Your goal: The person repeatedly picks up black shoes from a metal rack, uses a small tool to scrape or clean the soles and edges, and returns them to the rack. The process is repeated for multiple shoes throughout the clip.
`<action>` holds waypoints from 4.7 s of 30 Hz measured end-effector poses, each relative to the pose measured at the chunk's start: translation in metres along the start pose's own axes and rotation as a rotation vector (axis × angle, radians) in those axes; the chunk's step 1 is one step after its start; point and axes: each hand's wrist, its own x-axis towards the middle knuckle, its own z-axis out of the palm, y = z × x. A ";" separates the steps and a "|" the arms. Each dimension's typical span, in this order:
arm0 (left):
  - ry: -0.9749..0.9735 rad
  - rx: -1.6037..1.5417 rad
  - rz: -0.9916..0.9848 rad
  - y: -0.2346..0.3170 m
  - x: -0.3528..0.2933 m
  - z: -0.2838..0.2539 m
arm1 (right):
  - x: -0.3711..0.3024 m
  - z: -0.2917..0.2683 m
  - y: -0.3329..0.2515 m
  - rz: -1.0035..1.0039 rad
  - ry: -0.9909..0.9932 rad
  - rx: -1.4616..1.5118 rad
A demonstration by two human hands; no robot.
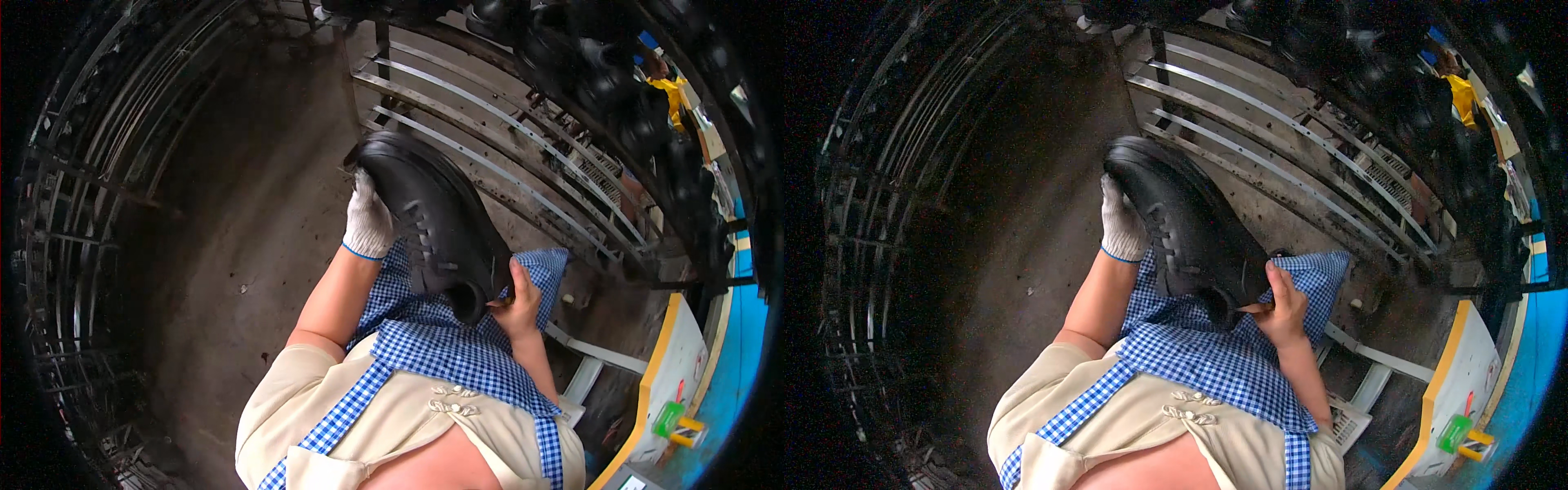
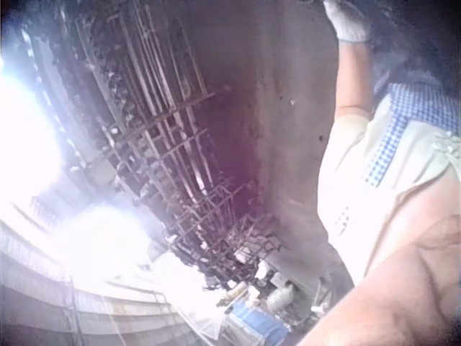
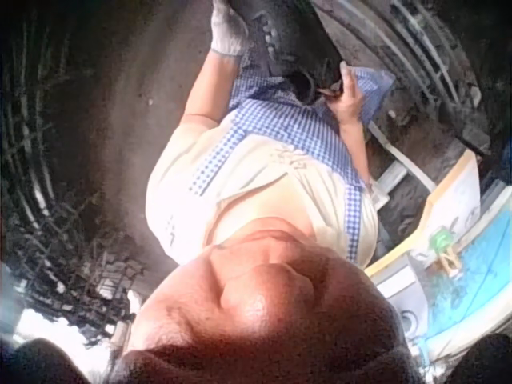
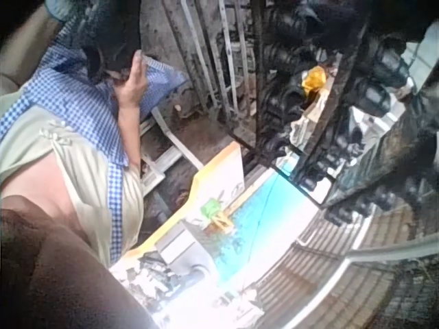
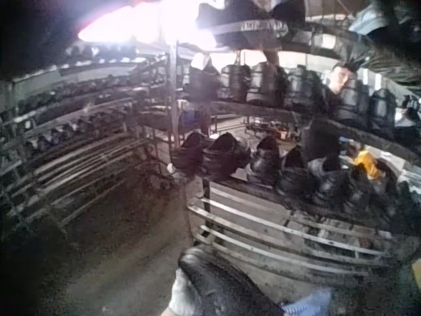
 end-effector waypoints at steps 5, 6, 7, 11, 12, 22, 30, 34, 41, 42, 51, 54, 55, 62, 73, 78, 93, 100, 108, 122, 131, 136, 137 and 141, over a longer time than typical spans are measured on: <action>-0.004 0.150 0.071 0.000 -0.007 0.002 | 0.000 -0.002 0.006 0.085 -0.086 0.001; -0.016 0.112 0.069 0.001 -0.009 0.003 | 0.000 -0.002 0.007 0.108 -0.099 0.003; -0.027 0.075 0.068 0.002 -0.012 0.005 | -0.001 -0.002 0.006 0.131 -0.112 0.005; -0.003 -0.038 0.026 0.008 -0.013 0.017 | -0.007 0.002 0.010 0.155 -0.100 0.089; 0.021 -0.007 0.034 0.009 -0.012 0.017 | -0.007 0.000 0.008 0.201 -0.121 0.126; 0.187 0.065 -0.073 0.006 -0.005 0.024 | -0.023 -0.020 0.007 0.461 -0.067 0.506; 0.134 0.190 -0.265 -0.041 0.009 -0.047 | 0.045 -0.040 0.003 0.338 0.207 0.797; 0.089 0.217 -0.544 -0.054 -0.009 -0.043 | 0.065 -0.046 -0.002 0.241 0.246 0.690; 0.067 0.182 -0.690 -0.073 -0.031 -0.069 | 0.065 -0.048 0.001 0.346 0.207 0.487; 0.068 0.174 -0.701 -0.073 -0.033 -0.068 | 0.065 -0.046 0.002 0.342 0.212 0.451; 0.103 0.166 -0.772 -0.074 -0.045 -0.068 | 0.065 -0.055 -0.008 0.464 0.173 0.427; 0.045 0.239 -0.720 -0.063 -0.048 -0.044 | 0.057 -0.056 0.000 0.394 0.229 0.438; 0.014 0.234 -0.703 -0.055 -0.049 -0.032 | 0.059 -0.057 0.002 0.389 0.266 0.525; -0.240 0.013 -0.412 -0.060 -0.033 -0.003 | 0.058 -0.006 -0.003 0.503 0.304 0.703; -0.691 0.511 -0.329 -0.040 -0.051 0.048 | 0.162 -0.131 -0.033 0.224 0.628 0.798; -0.392 0.552 -0.310 -0.031 -0.055 0.002 | 0.298 -0.223 -0.052 -0.078 0.611 0.872; -0.106 0.547 -0.207 -0.010 -0.050 -0.016 | 0.475 -0.324 -0.033 0.182 0.605 1.161; -0.126 0.535 -0.235 -0.016 -0.039 -0.037 | 0.497 -0.262 -0.027 -0.322 1.058 0.165; -0.135 0.567 -0.308 -0.023 -0.035 -0.030 | 0.578 -0.304 -0.078 -0.408 0.887 -0.844; -0.140 0.420 -0.222 -0.009 -0.036 -0.039 | 0.422 -0.194 -0.119 -0.608 0.546 -0.558; -0.470 0.159 0.248 0.063 0.022 0.047 | 0.175 -0.061 -0.064 -0.555 -0.102 -0.145; -0.001 0.558 0.336 0.071 0.040 0.029 | 0.085 0.014 -0.036 -0.386 -0.398 0.006; 0.012 0.563 0.324 0.064 0.033 0.022 | 0.070 0.023 -0.033 -0.360 -0.441 0.011; -0.068 0.607 0.317 0.046 0.012 0.026 | 0.055 0.017 -0.029 -0.089 -0.601 0.281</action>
